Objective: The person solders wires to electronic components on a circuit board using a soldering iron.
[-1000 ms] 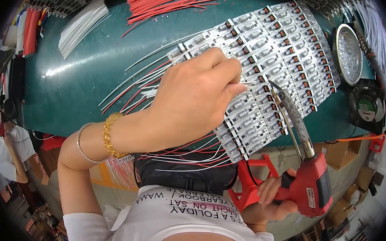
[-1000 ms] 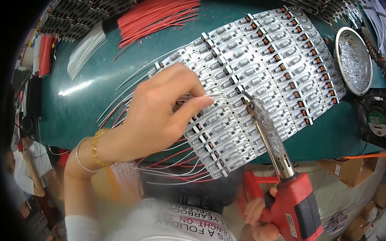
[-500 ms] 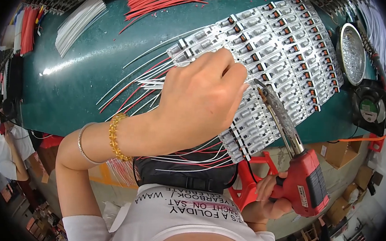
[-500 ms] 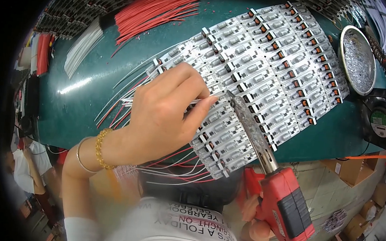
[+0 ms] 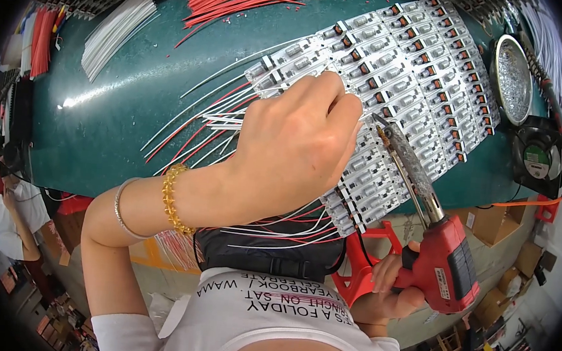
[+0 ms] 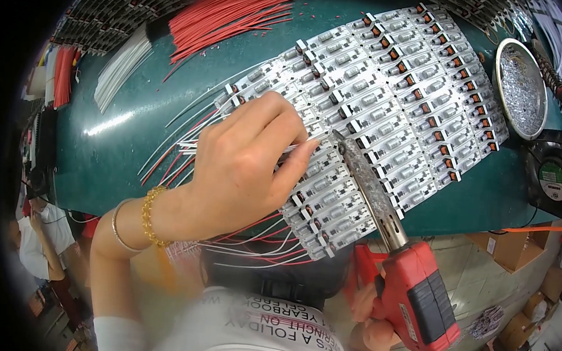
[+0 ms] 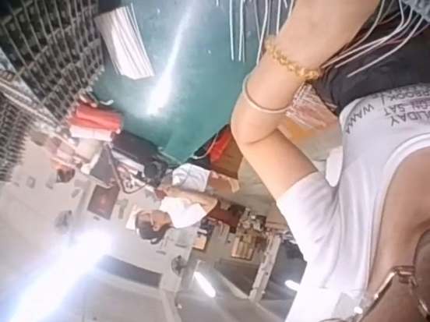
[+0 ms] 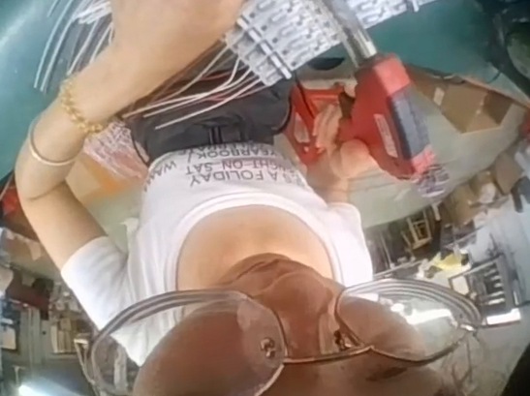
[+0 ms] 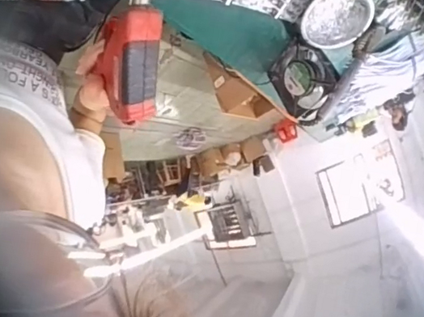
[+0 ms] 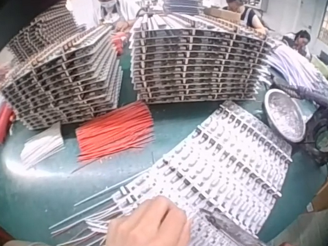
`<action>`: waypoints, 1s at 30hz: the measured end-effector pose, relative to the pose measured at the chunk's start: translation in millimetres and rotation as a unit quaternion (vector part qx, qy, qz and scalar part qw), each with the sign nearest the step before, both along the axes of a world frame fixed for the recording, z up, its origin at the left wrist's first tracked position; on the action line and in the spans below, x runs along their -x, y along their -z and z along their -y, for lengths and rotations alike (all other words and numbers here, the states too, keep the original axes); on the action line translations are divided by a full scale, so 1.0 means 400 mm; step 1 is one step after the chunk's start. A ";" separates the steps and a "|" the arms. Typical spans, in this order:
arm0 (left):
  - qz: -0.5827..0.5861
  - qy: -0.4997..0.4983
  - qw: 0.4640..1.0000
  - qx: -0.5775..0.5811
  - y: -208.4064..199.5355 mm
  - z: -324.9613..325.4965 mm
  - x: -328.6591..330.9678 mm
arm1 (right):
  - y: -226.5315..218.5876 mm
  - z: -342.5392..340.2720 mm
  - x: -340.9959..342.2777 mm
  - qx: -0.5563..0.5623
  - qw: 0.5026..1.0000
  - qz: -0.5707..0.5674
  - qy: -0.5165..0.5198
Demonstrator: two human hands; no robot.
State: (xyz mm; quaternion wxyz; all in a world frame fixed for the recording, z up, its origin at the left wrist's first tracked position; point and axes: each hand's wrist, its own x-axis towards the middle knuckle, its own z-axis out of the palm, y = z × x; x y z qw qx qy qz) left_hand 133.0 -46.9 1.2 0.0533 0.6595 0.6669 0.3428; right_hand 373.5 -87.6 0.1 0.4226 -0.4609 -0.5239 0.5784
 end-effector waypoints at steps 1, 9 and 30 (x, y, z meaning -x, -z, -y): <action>0.003 0.001 1.000 -0.002 0.000 0.000 -0.001 | 0.004 0.001 -0.003 0.000 1.000 -0.006 -0.004; 0.109 0.038 0.993 0.014 0.003 0.006 0.022 | 0.007 -0.001 -0.025 0.012 0.999 -0.042 -0.032; 0.005 0.018 1.000 -0.001 0.000 0.003 -0.032 | 0.035 0.014 -0.092 0.022 0.992 -0.101 -0.073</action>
